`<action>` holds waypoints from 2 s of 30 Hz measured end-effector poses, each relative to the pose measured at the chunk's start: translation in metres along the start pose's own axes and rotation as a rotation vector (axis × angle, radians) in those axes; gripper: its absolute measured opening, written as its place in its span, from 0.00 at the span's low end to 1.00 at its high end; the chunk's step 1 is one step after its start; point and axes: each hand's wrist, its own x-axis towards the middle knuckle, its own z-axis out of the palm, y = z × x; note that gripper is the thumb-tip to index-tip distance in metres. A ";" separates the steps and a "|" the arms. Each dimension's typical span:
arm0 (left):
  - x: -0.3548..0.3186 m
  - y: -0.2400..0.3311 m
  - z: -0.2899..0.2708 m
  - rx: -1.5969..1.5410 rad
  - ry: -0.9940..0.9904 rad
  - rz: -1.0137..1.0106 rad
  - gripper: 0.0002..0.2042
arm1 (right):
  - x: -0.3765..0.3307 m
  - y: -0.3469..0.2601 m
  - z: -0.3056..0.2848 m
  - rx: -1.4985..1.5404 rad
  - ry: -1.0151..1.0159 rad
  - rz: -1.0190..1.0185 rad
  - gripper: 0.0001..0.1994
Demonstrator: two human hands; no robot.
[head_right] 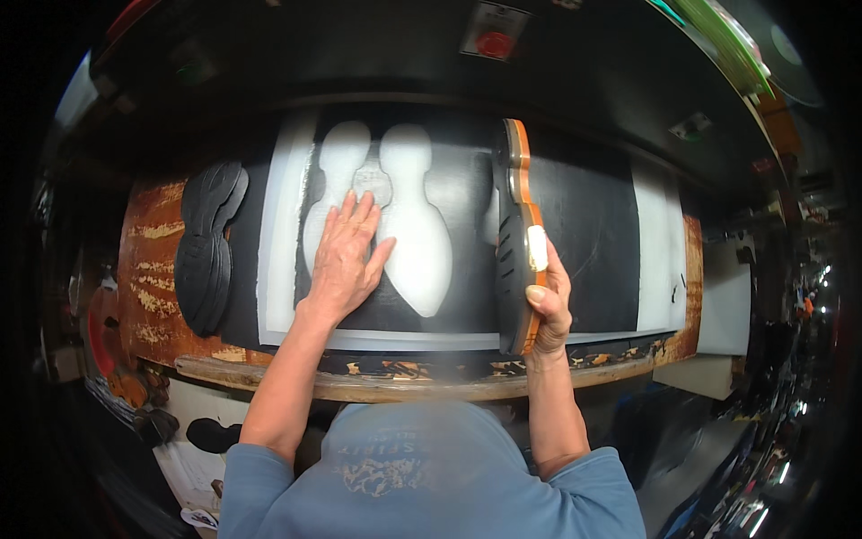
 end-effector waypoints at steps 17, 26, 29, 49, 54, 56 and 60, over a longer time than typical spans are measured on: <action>-0.071 0.070 -0.010 -0.789 0.053 -0.420 0.10 | -0.033 0.009 0.005 0.130 0.046 0.116 0.49; -0.106 -0.011 -0.044 -1.188 0.252 -0.703 0.18 | -0.031 -0.012 -0.023 -0.255 0.125 -0.072 0.53; -0.107 -0.008 -0.043 -1.186 0.285 -0.714 0.20 | -0.030 -0.005 -0.030 -0.556 0.169 -0.150 0.49; -0.065 -0.074 -0.092 -0.219 0.451 -0.505 0.22 | -0.024 0.030 -0.034 -1.593 0.159 -0.354 0.45; 0.025 0.018 -0.016 -0.323 0.081 -0.043 0.25 | -0.024 0.026 -0.031 -1.497 0.183 -0.372 0.42; 0.022 0.048 0.011 -0.326 -0.039 0.055 0.27 | -0.024 0.021 -0.029 -1.444 0.176 -0.359 0.41; 0.006 0.058 0.037 -0.028 -0.021 0.210 0.27 | -0.017 0.008 -0.026 -1.363 0.156 -0.438 0.40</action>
